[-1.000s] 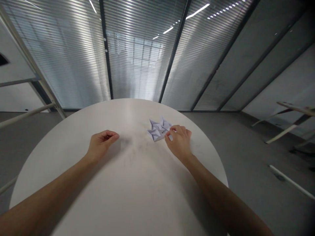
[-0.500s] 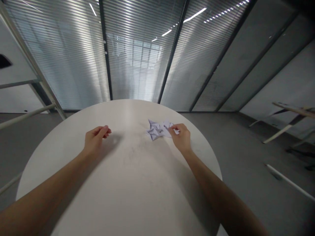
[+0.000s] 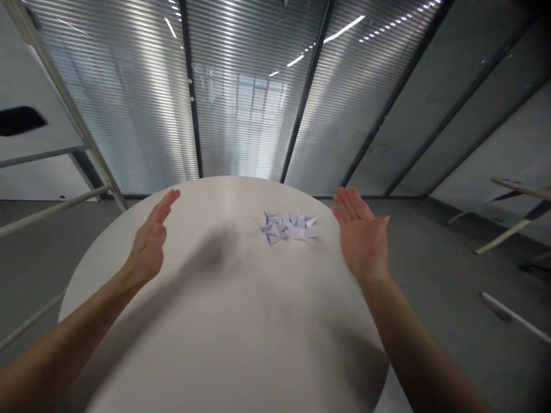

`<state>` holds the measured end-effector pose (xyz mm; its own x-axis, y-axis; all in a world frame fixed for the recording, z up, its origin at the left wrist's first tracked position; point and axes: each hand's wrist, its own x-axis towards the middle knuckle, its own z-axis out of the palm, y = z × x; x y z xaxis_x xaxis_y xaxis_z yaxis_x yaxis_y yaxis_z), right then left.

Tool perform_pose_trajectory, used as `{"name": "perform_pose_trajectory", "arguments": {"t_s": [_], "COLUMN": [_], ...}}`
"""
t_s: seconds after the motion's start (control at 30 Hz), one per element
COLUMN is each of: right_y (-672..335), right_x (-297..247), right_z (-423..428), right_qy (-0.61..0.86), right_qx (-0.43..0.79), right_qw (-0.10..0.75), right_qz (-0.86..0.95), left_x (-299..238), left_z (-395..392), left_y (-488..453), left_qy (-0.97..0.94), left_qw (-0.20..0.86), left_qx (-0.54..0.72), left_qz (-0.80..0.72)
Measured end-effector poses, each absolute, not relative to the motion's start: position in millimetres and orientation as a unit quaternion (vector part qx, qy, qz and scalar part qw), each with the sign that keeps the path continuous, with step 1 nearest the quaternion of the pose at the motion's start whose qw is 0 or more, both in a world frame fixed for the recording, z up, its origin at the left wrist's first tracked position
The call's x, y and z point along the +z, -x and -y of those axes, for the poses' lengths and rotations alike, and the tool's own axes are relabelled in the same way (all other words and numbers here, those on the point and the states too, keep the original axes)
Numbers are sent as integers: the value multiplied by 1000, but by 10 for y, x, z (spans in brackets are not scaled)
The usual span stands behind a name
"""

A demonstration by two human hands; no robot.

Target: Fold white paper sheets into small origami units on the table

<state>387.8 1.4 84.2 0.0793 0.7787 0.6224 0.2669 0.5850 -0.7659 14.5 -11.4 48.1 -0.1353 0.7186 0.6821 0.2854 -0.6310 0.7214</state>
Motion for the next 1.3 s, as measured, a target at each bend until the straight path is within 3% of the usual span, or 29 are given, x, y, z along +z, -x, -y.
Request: {"name": "perform_pose_trajectory", "arguments": {"t_s": [0.1, 0.2, 0.3, 0.37, 1.03, 1.17, 1.3], "right_y": [-3774, -3678, -3591, -3553, -3539, -3552, -3534], "right_x": [791, 595, 359, 239, 173, 134, 90], "right_z": [358, 584, 661, 674, 724, 721, 719], "right_qy": [369, 286, 261, 256, 268, 288, 321], "right_qx": [164, 108, 106, 119, 164, 168, 196], "right_qw": [421, 213, 96, 61, 27, 63, 169], "right_qz": [812, 928, 955, 957, 949, 941, 911], "left_x": [550, 465, 277, 157, 50, 68, 81], "left_z": [473, 709, 809, 835, 873, 877, 892], "left_y": [-255, -353, -421, -447, -504, -497, -496], "left_qy": [-847, -925, -943, -946, -943, -943, -952], "left_qw": [42, 4, 21, 38, 96, 96, 65], "left_qx": [396, 184, 90, 65, 38, 47, 83], "left_qz": [-353, -332, -320, -316, -316, -315, -289]}}
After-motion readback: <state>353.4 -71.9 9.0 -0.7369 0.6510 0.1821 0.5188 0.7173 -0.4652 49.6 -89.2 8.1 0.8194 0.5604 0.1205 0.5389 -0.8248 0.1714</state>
